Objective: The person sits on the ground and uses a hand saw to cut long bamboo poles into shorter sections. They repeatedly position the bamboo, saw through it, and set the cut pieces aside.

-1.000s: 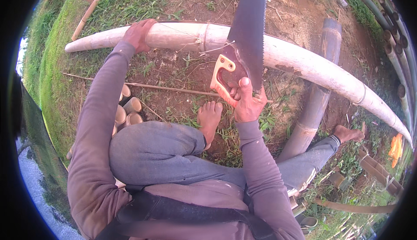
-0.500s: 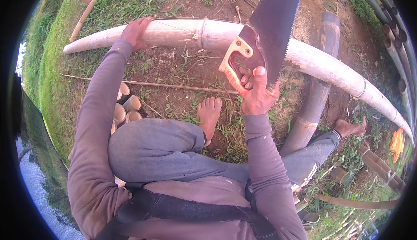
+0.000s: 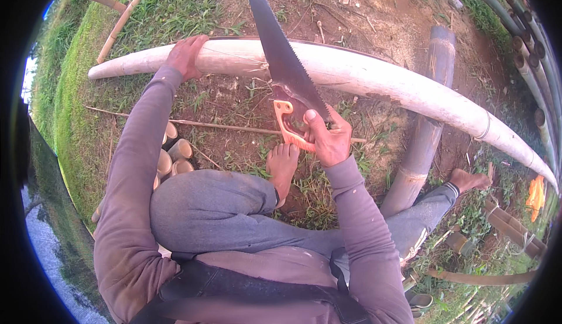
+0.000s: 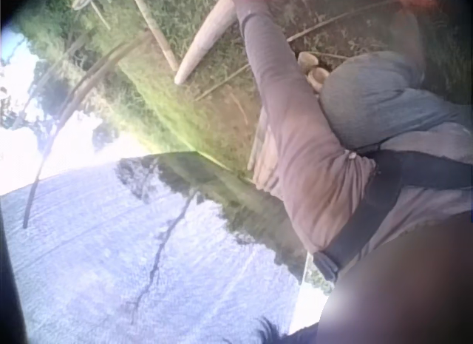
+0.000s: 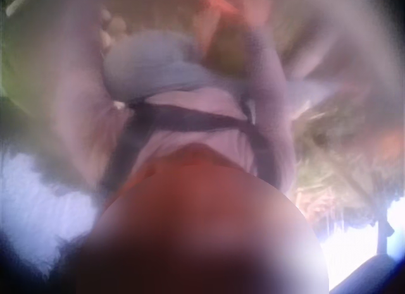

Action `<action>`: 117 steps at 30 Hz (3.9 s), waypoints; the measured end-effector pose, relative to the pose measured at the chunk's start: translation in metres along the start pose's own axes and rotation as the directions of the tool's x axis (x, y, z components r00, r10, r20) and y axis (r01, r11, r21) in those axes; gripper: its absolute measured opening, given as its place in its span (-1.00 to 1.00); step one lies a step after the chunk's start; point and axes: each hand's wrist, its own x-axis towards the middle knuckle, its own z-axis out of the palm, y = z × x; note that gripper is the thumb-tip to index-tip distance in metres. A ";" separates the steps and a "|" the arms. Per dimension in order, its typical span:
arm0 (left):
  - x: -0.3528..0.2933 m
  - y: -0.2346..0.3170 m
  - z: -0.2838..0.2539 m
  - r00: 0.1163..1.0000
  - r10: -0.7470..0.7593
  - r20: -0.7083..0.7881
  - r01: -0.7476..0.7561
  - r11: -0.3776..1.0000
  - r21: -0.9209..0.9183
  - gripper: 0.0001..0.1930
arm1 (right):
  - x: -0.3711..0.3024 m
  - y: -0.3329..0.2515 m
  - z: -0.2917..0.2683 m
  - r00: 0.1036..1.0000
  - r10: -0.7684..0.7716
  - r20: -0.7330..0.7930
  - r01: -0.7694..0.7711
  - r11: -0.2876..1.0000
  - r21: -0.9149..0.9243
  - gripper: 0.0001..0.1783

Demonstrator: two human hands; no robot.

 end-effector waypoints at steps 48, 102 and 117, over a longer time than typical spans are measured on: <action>0.000 -0.061 0.099 0.840 0.216 -0.497 -0.513 0.613 -0.601 0.14 | 0.018 -0.321 0.206 0.817 0.295 0.496 0.569 -0.269 -0.777 -0.61; -0.042 -0.107 0.038 0.944 -0.318 0.087 -0.139 -0.624 -0.769 0.13 | 0.053 -0.343 0.169 0.872 0.270 0.407 0.449 -0.112 -0.887 -0.37; -0.117 -0.200 0.069 0.812 -0.583 -0.014 0.255 0.377 -0.890 -0.16 | 0.051 -0.324 0.206 0.851 0.409 0.331 0.517 -0.531 -0.671 -0.52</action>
